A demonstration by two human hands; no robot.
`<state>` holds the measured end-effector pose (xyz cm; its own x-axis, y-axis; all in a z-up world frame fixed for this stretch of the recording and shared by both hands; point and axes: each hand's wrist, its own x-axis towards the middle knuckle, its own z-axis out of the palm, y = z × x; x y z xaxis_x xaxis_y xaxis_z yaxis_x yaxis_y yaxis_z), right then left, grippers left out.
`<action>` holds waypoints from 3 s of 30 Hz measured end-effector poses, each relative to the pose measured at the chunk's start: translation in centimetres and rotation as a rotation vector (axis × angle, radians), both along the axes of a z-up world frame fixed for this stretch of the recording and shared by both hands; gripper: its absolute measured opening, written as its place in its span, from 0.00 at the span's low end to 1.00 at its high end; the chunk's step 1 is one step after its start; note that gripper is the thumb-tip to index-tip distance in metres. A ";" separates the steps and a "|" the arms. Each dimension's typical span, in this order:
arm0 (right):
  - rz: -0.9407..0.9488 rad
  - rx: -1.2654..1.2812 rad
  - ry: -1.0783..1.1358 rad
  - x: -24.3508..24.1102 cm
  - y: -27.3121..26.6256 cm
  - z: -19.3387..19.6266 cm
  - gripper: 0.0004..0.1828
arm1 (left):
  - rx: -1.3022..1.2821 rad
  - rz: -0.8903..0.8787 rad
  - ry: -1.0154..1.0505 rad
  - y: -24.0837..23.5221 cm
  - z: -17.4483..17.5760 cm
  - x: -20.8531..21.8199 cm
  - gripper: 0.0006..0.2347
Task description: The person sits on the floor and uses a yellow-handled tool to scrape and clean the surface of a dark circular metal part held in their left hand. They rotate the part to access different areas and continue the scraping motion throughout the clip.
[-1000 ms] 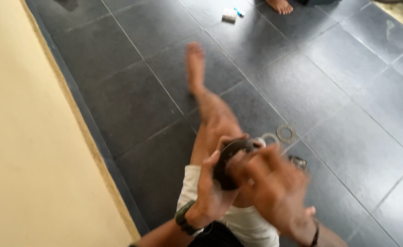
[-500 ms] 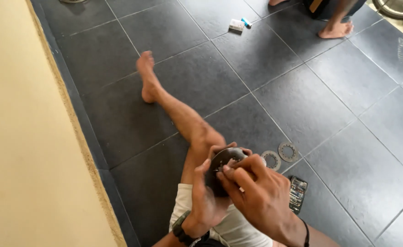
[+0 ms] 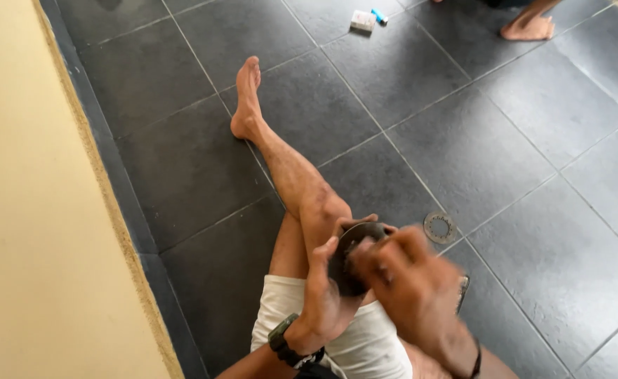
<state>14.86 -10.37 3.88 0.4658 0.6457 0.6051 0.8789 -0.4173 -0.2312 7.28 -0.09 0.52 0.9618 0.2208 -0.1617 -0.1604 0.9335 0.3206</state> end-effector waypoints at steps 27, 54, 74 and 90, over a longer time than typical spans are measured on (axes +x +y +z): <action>0.093 0.009 -0.043 -0.3 -1.2 1.0 0.04 | 0.016 -0.030 0.027 -0.8 -0.6 0.1 0.26; 0.066 0.009 -0.091 -0.7 -1.2 1.9 0.07 | -0.015 -0.015 0.106 -1.0 -0.5 0.6 0.25; 0.039 0.018 -0.121 -0.6 -1.5 2.1 0.13 | 0.067 -0.012 -0.109 -0.9 0.9 -0.2 0.21; 0.070 0.001 -0.160 0.5 -2.1 1.6 0.04 | 0.080 -0.036 -0.081 -1.1 0.2 -0.5 0.19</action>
